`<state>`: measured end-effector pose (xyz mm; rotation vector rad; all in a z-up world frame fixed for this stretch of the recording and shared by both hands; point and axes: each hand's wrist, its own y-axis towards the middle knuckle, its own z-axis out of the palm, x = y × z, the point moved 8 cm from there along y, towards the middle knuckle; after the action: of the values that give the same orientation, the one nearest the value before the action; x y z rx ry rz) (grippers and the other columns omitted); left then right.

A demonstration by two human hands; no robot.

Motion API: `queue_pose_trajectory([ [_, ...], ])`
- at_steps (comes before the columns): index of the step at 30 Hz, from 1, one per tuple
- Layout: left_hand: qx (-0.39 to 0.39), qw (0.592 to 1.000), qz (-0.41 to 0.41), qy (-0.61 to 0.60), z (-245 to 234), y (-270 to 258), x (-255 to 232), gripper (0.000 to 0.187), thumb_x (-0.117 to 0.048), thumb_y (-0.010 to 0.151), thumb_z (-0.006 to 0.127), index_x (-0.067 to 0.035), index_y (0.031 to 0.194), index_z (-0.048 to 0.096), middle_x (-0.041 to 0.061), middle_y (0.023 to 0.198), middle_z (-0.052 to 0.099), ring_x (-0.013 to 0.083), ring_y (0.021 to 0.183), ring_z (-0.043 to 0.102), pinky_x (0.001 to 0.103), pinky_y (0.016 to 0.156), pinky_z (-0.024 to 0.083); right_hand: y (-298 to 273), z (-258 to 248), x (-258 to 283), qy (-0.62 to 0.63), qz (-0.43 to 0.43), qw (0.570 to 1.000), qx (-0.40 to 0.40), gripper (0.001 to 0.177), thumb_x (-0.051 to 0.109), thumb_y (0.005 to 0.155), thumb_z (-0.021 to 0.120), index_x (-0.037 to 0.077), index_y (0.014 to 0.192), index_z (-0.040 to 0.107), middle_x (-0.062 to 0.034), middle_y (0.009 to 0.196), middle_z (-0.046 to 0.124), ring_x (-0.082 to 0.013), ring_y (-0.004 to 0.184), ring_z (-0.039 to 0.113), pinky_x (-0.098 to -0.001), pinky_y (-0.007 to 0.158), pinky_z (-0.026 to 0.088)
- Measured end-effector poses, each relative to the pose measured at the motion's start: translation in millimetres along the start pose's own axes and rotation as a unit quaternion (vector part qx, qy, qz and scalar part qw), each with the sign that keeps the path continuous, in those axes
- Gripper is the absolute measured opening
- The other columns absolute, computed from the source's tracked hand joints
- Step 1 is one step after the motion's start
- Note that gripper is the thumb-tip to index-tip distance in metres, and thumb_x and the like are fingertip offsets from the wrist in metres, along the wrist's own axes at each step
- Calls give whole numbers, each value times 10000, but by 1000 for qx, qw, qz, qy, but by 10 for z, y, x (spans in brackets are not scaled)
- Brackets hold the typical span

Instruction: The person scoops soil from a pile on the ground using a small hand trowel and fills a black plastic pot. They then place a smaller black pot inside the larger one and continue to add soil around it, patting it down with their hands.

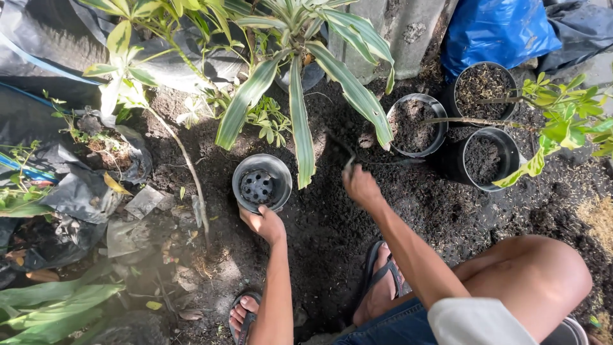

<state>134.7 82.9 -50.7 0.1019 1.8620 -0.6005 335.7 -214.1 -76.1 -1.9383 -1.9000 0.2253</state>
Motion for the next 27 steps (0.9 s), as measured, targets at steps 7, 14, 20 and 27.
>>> queue_pose_trajectory([
  [7,-10,1000,-14,-3,48,-20,46,638,-34,1013,402,17,1613,191,240,1571,237,432,1432,354,492,1093,497,-90,-626,-19,112,0,991,68,688,639,997,429,54,1317,598,-281,1070,726,-457,1002,730,-606,772,608],
  [14,-68,997,9,45,-103,6,63,633,-83,953,481,10,1566,352,289,1480,391,478,1411,385,553,1202,339,-460,129,-70,47,-94,993,54,449,466,1087,474,70,1296,444,-292,959,656,-530,955,710,-668,743,597],
  [20,-120,992,8,21,-176,138,10,462,-253,1034,539,-23,1432,570,266,1361,547,461,1213,575,515,1024,493,-782,-984,129,-177,-159,960,149,470,493,1009,513,102,1253,605,-255,998,775,-410,992,772,-524,860,619],
  [27,-62,997,-38,-19,-93,286,482,508,-281,1054,497,-68,1514,473,170,1378,526,270,742,736,324,694,677,673,-957,117,-194,-99,976,-4,407,493,927,556,170,1172,592,-95,1002,763,-306,955,770,-512,800,614],
])
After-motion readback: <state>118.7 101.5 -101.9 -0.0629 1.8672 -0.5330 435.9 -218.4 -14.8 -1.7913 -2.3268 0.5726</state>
